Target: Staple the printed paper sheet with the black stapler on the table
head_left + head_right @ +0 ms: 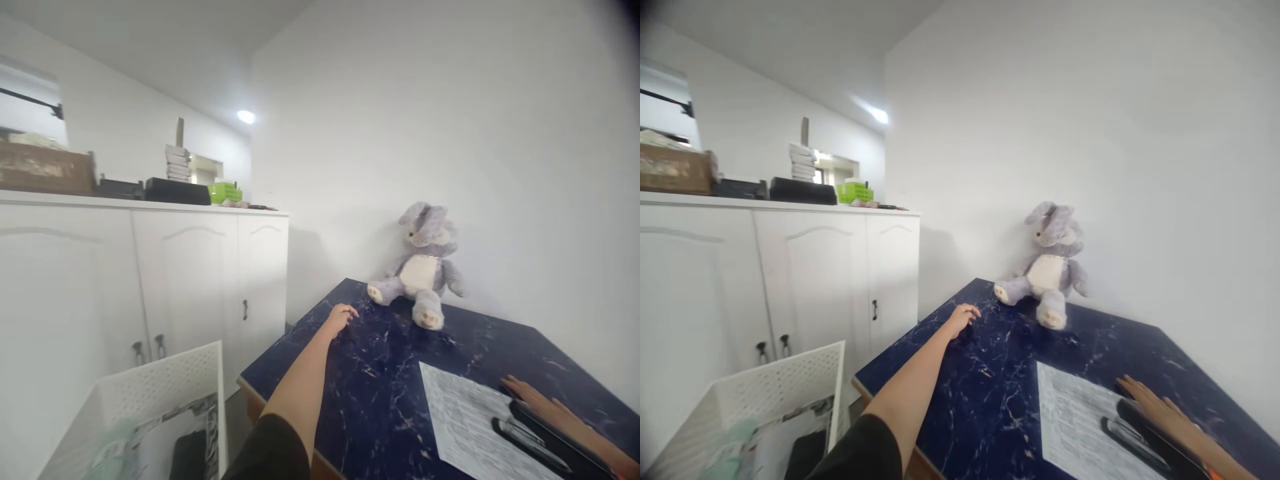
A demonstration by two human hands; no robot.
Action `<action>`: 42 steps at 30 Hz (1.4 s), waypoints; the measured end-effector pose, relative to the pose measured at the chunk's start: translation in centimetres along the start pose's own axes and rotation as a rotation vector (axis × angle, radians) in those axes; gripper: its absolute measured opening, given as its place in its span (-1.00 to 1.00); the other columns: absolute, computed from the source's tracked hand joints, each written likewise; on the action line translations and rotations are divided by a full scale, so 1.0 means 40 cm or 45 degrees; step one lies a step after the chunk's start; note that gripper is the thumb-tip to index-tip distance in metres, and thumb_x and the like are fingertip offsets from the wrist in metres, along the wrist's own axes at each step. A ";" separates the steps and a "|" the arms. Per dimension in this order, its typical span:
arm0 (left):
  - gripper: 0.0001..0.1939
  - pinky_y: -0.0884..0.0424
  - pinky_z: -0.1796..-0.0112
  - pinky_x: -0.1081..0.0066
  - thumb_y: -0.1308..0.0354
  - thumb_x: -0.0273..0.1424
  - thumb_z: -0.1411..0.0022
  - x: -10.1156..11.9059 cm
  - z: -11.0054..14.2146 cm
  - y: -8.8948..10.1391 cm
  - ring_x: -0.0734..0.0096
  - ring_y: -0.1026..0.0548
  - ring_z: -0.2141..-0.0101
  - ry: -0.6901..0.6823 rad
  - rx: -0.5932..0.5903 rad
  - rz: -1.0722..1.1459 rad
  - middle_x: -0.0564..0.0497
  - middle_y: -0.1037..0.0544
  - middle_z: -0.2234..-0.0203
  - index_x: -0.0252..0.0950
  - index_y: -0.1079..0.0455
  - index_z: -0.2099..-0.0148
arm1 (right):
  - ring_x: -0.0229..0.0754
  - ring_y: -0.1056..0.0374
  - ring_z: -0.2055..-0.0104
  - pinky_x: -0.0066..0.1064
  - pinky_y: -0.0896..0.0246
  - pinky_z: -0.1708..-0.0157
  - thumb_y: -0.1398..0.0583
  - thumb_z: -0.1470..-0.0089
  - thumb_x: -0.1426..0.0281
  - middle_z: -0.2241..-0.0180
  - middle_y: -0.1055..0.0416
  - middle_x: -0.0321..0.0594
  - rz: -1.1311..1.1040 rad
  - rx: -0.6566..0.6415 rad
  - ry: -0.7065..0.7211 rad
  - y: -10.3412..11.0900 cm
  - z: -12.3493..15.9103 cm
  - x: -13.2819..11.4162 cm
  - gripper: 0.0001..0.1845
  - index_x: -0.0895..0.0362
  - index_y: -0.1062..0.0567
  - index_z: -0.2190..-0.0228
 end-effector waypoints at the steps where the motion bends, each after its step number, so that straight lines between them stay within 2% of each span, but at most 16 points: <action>1: -0.78 -0.24 0.46 0.49 -0.03 -0.64 0.15 -0.008 -0.002 0.039 0.46 -0.36 0.50 0.020 0.032 0.046 0.00 -0.46 0.54 -0.35 -0.49 0.53 | 0.21 -0.37 -0.15 0.22 -0.10 -0.09 0.18 -0.04 -0.14 -0.11 -0.31 0.50 -0.110 -0.192 0.027 -0.043 -0.025 -0.025 -0.17 -0.04 -0.50 -0.10; 2: -0.81 -0.22 0.47 0.50 -0.02 -0.63 0.17 -0.012 -0.002 0.074 0.47 -0.34 0.53 0.031 0.066 0.103 0.02 -0.42 0.60 -0.35 -0.45 0.55 | 0.19 -0.31 -0.21 0.18 -0.11 -0.12 0.15 0.00 -0.13 -0.16 -0.28 0.47 -0.107 -0.406 0.033 -0.080 -0.045 -0.069 -0.15 -0.02 -0.50 -0.11; 3: -0.84 -0.20 0.49 0.51 -0.02 -0.61 0.17 -0.012 -0.004 0.105 0.49 -0.31 0.56 0.030 0.106 0.167 0.04 -0.38 0.64 -0.34 -0.40 0.58 | 0.12 -0.20 -0.30 0.11 -0.05 -0.20 0.15 -0.04 -0.06 -0.24 -0.23 0.36 -0.065 -0.541 0.035 -0.099 -0.064 -0.130 -0.18 0.00 -0.47 -0.15; 5: -0.88 -0.13 0.52 0.52 -0.03 -0.58 0.15 -0.002 -0.009 0.159 0.53 -0.22 0.61 0.002 0.197 0.308 0.09 -0.27 0.70 -0.32 -0.25 0.65 | 0.04 -0.07 -0.38 0.03 0.05 -0.30 0.13 -0.09 0.10 -0.33 -0.15 0.11 0.048 -0.676 0.045 -0.115 -0.107 -0.292 -0.26 -0.01 -0.41 -0.21; 8: -0.73 -0.02 0.55 0.54 -0.03 -0.54 0.07 0.032 -0.014 0.232 0.57 -0.08 0.65 -0.081 0.338 0.510 0.15 -0.07 0.72 -0.27 0.00 0.65 | -0.01 0.02 -0.42 0.03 0.13 -0.36 0.12 -0.14 0.32 -0.37 -0.10 -0.10 0.135 -0.705 0.156 -0.142 -0.176 -0.579 -0.30 0.02 -0.30 -0.29; 11: -0.61 0.06 0.58 0.50 -0.03 -0.53 -0.02 0.070 0.000 0.289 0.56 0.07 0.66 -0.152 0.430 0.649 0.17 0.11 0.69 -0.24 0.18 0.59 | 0.00 0.15 -0.46 0.15 0.19 -0.35 0.12 -0.21 0.35 -0.42 0.05 -0.15 0.180 -0.768 0.172 -0.191 -0.223 -0.801 -0.31 0.04 -0.17 -0.35; 14: -0.56 0.08 0.58 0.47 -0.05 -0.54 -0.09 0.095 0.020 0.298 0.54 0.08 0.66 -0.153 0.431 0.729 0.17 0.13 0.68 -0.23 0.21 0.56 | 0.02 0.22 -0.47 0.25 0.23 -0.33 0.16 -0.28 0.32 -0.45 0.20 -0.13 0.123 -0.833 0.222 -0.216 -0.244 -0.941 -0.33 0.07 -0.08 -0.38; 16: -0.55 0.07 0.58 0.46 -0.05 -0.54 -0.15 0.106 0.031 0.276 0.53 0.05 0.66 -0.109 0.392 0.793 0.16 0.09 0.68 -0.23 0.20 0.56 | 0.05 0.26 -0.48 0.29 0.26 -0.32 0.18 -0.31 0.32 -0.46 0.29 -0.11 0.072 -0.821 0.233 -0.203 -0.248 -0.981 -0.33 0.12 0.00 -0.40; 19: -0.54 0.05 0.57 0.48 -0.03 -0.55 -0.23 0.114 0.036 0.239 0.53 0.05 0.65 -0.034 0.338 0.955 0.15 0.09 0.67 -0.25 0.21 0.54 | -0.07 0.43 -0.50 0.15 0.35 -0.38 0.20 -0.36 0.24 -0.47 0.43 -0.21 0.082 -0.844 0.232 -0.170 -0.229 -0.972 -0.31 0.10 0.22 -0.43; 21: -0.55 0.06 0.58 0.50 0.01 -0.57 -0.26 0.098 0.019 0.230 0.54 0.07 0.64 0.021 0.301 1.079 0.15 0.12 0.66 -0.26 0.22 0.53 | -0.05 0.43 -0.50 0.14 0.38 -0.38 0.21 -0.39 0.22 -0.47 0.43 -0.12 0.015 -0.834 0.294 -0.148 -0.207 -0.948 -0.31 0.18 0.24 -0.43; 23: -0.57 0.07 0.58 0.50 0.06 -0.60 -0.26 0.073 -0.010 0.222 0.54 0.07 0.65 0.029 0.210 1.141 0.14 0.12 0.66 -0.27 0.21 0.54 | 0.02 0.44 -0.50 0.22 0.37 -0.35 0.22 -0.40 0.21 -0.47 0.44 -0.08 0.008 -0.831 0.264 -0.129 -0.176 -0.897 -0.31 0.17 0.25 -0.43; 27: -0.59 0.08 0.59 0.52 0.08 -0.63 -0.21 0.038 -0.035 0.191 0.56 0.04 0.66 0.070 0.034 0.974 0.14 0.12 0.66 -0.27 0.16 0.58 | 0.06 0.37 -0.49 0.24 0.39 -0.35 0.20 -0.41 0.17 -0.46 0.32 -0.01 0.060 -0.741 0.195 -0.046 -0.084 -0.777 -0.32 0.13 0.18 -0.43; 31: -0.61 0.07 0.59 0.54 0.02 -0.62 -0.08 0.060 -0.014 0.165 0.58 0.04 0.67 0.045 -0.051 0.706 0.15 0.14 0.68 -0.27 0.15 0.63 | 0.04 0.26 -0.48 0.18 0.28 -0.36 0.19 -0.40 0.15 -0.45 0.18 -0.07 0.197 -0.718 0.051 0.043 0.014 -0.650 -0.35 0.08 0.04 -0.41; 33: -0.63 0.07 0.60 0.54 0.01 -0.60 -0.01 0.074 -0.004 0.140 0.58 0.05 0.68 0.028 -0.093 0.611 0.16 0.13 0.70 -0.27 0.14 0.65 | 0.06 0.24 -0.48 0.18 0.23 -0.35 0.20 -0.40 0.15 -0.44 0.16 -0.06 0.233 -0.687 0.028 0.071 0.042 -0.612 -0.35 0.09 0.01 -0.41; 36: -0.70 0.06 0.61 0.55 0.00 -0.59 0.09 0.082 0.005 0.055 0.60 0.03 0.69 0.042 -0.169 0.424 0.17 0.05 0.72 -0.26 0.08 0.66 | 0.06 0.22 -0.47 0.18 0.20 -0.35 0.17 -0.39 0.17 -0.43 0.12 -0.06 0.238 -0.650 0.042 0.085 0.057 -0.600 -0.36 0.10 -0.04 -0.40; 42: -0.88 -0.18 0.54 0.50 -0.04 -0.58 0.09 0.035 0.062 -0.229 0.52 -0.26 0.65 0.214 -0.285 -0.058 0.07 -0.32 0.71 -0.31 -0.33 0.58 | 0.08 0.17 -0.46 0.18 0.20 -0.35 0.13 -0.39 0.14 -0.41 0.03 -0.01 0.180 -0.580 -0.041 0.087 0.038 -0.609 -0.37 0.11 -0.16 -0.36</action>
Point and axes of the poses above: each hand's wrist, its own z-axis away from the middle knuckle, its own y-axis out of the back of the hand, x = y × z, the point moved 7 cm from there along -z, towards the middle knuckle
